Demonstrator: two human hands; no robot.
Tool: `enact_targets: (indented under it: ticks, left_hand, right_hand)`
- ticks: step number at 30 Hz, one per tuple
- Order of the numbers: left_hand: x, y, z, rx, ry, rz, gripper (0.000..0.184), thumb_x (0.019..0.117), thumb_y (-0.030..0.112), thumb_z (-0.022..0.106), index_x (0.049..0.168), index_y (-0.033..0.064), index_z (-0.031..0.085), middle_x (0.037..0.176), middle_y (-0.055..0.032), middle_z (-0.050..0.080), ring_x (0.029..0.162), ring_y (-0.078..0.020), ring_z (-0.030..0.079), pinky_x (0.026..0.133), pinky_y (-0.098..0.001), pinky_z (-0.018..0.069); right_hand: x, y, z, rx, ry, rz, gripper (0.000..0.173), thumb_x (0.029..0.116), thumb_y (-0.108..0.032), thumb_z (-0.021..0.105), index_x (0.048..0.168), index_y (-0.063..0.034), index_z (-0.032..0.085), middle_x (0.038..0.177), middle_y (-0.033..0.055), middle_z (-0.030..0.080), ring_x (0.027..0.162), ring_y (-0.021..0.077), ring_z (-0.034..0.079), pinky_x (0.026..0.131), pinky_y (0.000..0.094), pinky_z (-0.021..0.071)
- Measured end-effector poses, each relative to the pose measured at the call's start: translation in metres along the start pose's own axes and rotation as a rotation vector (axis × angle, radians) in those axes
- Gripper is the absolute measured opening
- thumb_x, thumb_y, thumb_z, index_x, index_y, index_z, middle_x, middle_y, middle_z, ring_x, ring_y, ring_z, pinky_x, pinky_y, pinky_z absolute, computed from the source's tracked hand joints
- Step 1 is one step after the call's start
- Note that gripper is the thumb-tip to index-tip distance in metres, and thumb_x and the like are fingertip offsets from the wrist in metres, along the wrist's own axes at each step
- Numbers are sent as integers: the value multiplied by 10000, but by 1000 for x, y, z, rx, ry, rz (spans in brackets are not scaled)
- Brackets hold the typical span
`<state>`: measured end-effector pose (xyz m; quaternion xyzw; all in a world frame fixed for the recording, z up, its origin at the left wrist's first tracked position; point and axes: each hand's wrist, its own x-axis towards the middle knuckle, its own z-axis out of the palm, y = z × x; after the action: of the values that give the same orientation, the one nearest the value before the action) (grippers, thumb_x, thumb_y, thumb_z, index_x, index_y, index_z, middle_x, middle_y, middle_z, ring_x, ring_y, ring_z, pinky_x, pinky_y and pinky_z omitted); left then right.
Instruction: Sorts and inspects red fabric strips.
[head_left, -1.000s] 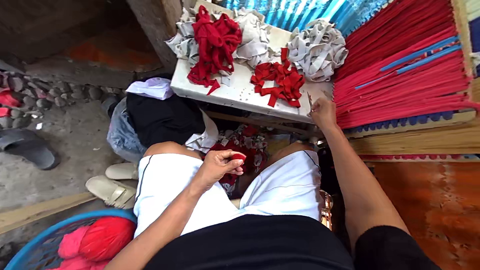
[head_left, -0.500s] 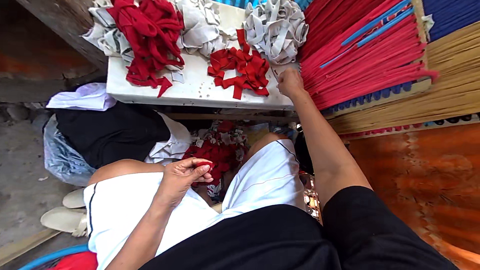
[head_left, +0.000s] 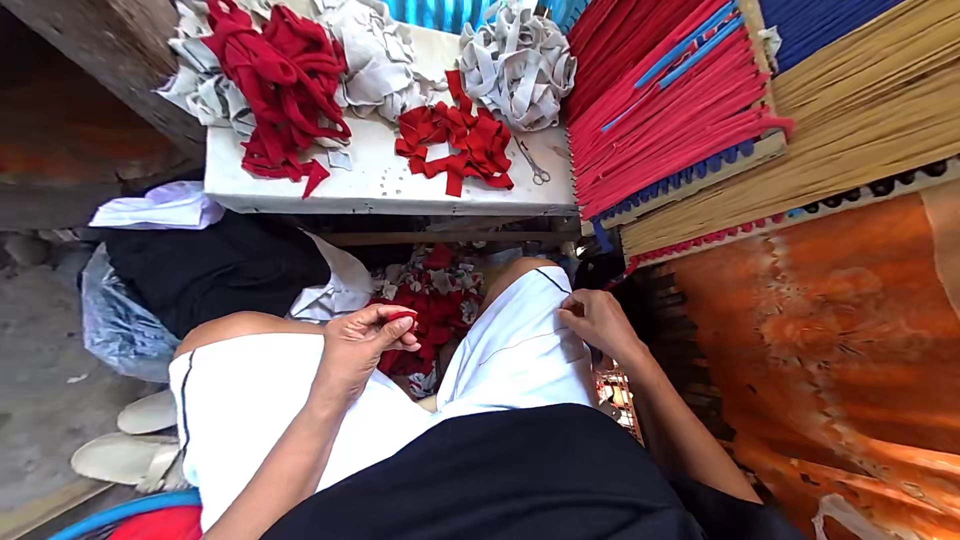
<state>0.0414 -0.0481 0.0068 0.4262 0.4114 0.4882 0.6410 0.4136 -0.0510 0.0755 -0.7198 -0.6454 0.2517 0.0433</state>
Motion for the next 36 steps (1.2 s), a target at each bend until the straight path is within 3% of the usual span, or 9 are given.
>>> enact_targets:
  ticks: [11, 18, 24, 26, 30, 33, 36]
  left_hand:
    - [-46, 18, 36, -398, 2, -208, 143, 989, -36, 576, 1029, -12, 711, 885, -118, 743, 716, -160, 717, 698, -313, 630]
    - [-53, 12, 33, -485, -81, -230, 138, 997, -12, 580, 1014, 3, 716, 930, -123, 739, 766, -167, 720, 716, -316, 626]
    - [-52, 12, 33, -502, -107, -260, 148, 1008, -7, 568, 1015, 2, 715, 883, -121, 740, 717, -157, 720, 677, -293, 624]
    - [-51, 10, 33, -495, -134, -258, 153, 1007, -3, 567, 1018, 12, 719, 876, -110, 739, 710, -147, 714, 672, -281, 620]
    - [-52, 9, 37, -537, -167, -307, 146, 1016, 36, 572, 1026, 26, 718, 855, -96, 730, 689, -129, 704, 659, -264, 615]
    - [-54, 11, 37, -593, -182, -333, 133, 1019, 76, 591, 1021, 36, 717, 844, -84, 718, 681, -116, 692, 648, -248, 606]
    - [-55, 9, 34, -655, -218, -308, 121, 1012, 109, 617, 1017, 55, 725, 859, -73, 712, 700, -105, 685, 655, -237, 593]
  right_hand:
    - [2, -11, 9, -33, 69, -16, 95, 894, -77, 714, 952, -3, 725, 868, 196, 703, 853, 389, 687, 777, 631, 533]
    - [-2, -5, 4, -23, 22, -20, 96, 924, -47, 671, 990, 11, 710, 901, 217, 700, 886, 407, 686, 801, 639, 530]
    - [-17, -7, -16, -45, 37, -71, 73, 927, 15, 648, 977, 15, 702, 937, 210, 688, 894, 398, 673, 805, 638, 523]
    - [-23, -16, -17, 39, 96, -238, 69, 946, 4, 644, 965, -6, 710, 918, 163, 678, 809, 326, 663, 742, 577, 541]
    - [-35, -63, 14, 377, 117, -591, 90, 932, -52, 656, 985, -20, 722, 851, 72, 640, 716, 144, 604, 654, 337, 543]
    - [-40, -98, 44, 567, 3, -764, 98, 940, -65, 660, 984, -11, 730, 853, 49, 635, 744, 91, 620, 686, 261, 564]
    - [-42, -118, 54, 613, -29, -807, 98, 946, -52, 647, 969, -1, 727, 850, 44, 626, 737, 65, 605, 684, 217, 545]
